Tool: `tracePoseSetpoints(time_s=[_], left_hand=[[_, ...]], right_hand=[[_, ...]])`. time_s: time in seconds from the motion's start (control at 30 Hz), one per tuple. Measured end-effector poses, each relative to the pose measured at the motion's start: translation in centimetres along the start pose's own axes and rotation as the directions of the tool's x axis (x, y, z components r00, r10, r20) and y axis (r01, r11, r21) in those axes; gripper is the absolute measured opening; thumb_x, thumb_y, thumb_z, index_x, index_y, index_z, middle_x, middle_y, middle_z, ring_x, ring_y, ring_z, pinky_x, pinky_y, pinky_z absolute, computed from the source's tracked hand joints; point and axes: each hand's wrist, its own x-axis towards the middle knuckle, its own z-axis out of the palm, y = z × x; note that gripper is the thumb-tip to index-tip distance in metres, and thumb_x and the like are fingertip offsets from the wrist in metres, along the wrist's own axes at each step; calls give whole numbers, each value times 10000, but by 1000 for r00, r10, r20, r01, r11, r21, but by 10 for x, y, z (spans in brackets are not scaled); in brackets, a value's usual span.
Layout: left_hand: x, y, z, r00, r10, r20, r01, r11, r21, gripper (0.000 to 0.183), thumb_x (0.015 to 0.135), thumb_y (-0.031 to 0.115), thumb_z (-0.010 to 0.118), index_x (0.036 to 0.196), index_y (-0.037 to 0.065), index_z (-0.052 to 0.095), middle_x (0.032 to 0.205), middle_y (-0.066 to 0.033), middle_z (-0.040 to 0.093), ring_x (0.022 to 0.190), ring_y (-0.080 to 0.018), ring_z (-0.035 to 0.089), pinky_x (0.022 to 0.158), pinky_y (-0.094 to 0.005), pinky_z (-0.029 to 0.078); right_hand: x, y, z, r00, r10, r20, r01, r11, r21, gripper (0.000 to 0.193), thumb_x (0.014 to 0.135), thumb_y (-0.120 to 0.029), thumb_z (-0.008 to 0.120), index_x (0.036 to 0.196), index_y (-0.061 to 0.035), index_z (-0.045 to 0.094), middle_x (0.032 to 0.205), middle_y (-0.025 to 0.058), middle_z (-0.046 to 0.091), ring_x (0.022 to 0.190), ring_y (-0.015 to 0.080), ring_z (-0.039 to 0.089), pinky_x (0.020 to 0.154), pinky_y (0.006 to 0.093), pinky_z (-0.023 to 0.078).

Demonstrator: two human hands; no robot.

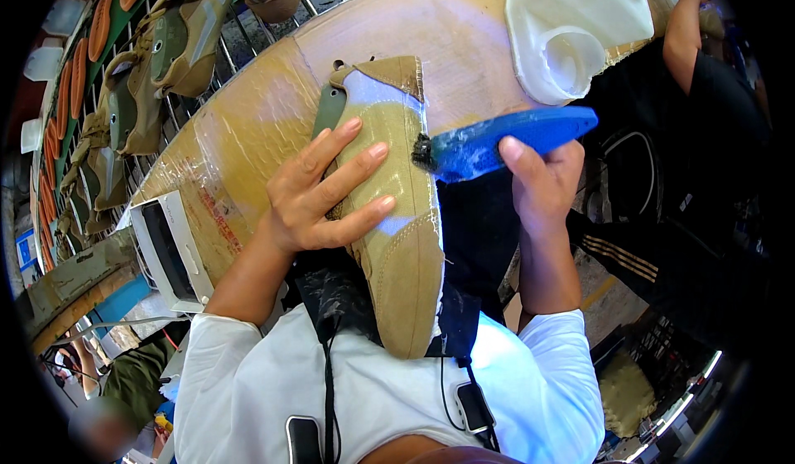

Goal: The person applies a white adhesive substance to the sole and side edges of a tan boot using a blue brush. They repeatedly dip the brush into a container of glue and spread it evenly across the shoe's surface.

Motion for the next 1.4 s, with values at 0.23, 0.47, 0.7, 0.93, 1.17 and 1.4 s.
tracePoseSetpoints(time_s=[0.23, 0.47, 0.7, 0.93, 1.17, 1.4], left_hand=[[-1, -2, -5, 1000, 0, -21, 0, 1000, 0, 328, 779, 65, 615, 1063, 212, 541, 1123, -111, 610, 1034, -347, 585, 816, -373, 521], [-6, 0, -7, 999, -1, -34, 1, 1000, 13, 335, 769, 60, 623, 1059, 209, 541, 1121, -112, 610, 1033, -343, 585, 806, -370, 527], [-9, 1, -10, 1000, -19, -24, 19, 1000, 5, 351, 752, 63, 633, 1057, 211, 544, 1124, -112, 607, 1035, -348, 582, 803, -378, 529], [-11, 0, -14, 1000, -15, -24, 16, 1000, 11, 357, 744, 75, 638, 1060, 215, 549, 1127, -110, 607, 1038, -345, 582, 797, -386, 530], [-8, 1, -18, 998, -41, -43, 42, 999, 9, 326, 734, 101, 647, 1033, 219, 590, 1117, -110, 614, 1027, -336, 589, 791, -381, 529], [-4, 0, -24, 999, -54, -1, 54, 998, 12, 310, 722, 139, 652, 1020, 220, 625, 1111, -106, 617, 1013, -329, 597, 791, -381, 528]], right_hand=[[40, 31, 12, 990, -118, -75, 99, 970, -224, 126, 805, -66, 643, 877, 26, 593, 795, 49, 607, 717, 97, 556, 668, 234, 440], [28, 23, 24, 976, -174, -131, 144, 967, -213, 144, 792, -88, 636, 838, 47, 613, 767, 68, 643, 703, 99, 566, 652, 251, 447], [-11, 4, 17, 995, -96, -35, 90, 985, -147, 148, 793, -67, 618, 886, 47, 602, 825, 68, 636, 720, 108, 568, 680, 252, 449], [-32, -34, 10, 980, -64, 189, 62, 998, 17, 195, 747, -77, 660, 880, 57, 613, 799, 85, 616, 719, 125, 578, 659, 252, 457], [-31, -28, 16, 1000, -7, -4, 7, 997, -78, 190, 738, -68, 660, 883, 42, 604, 803, 56, 611, 702, 89, 552, 658, 220, 434], [-48, -53, 9, 957, -140, 252, 135, 990, 36, 284, 649, -160, 696, 813, 54, 605, 733, 109, 582, 648, 159, 533, 557, 253, 389]])
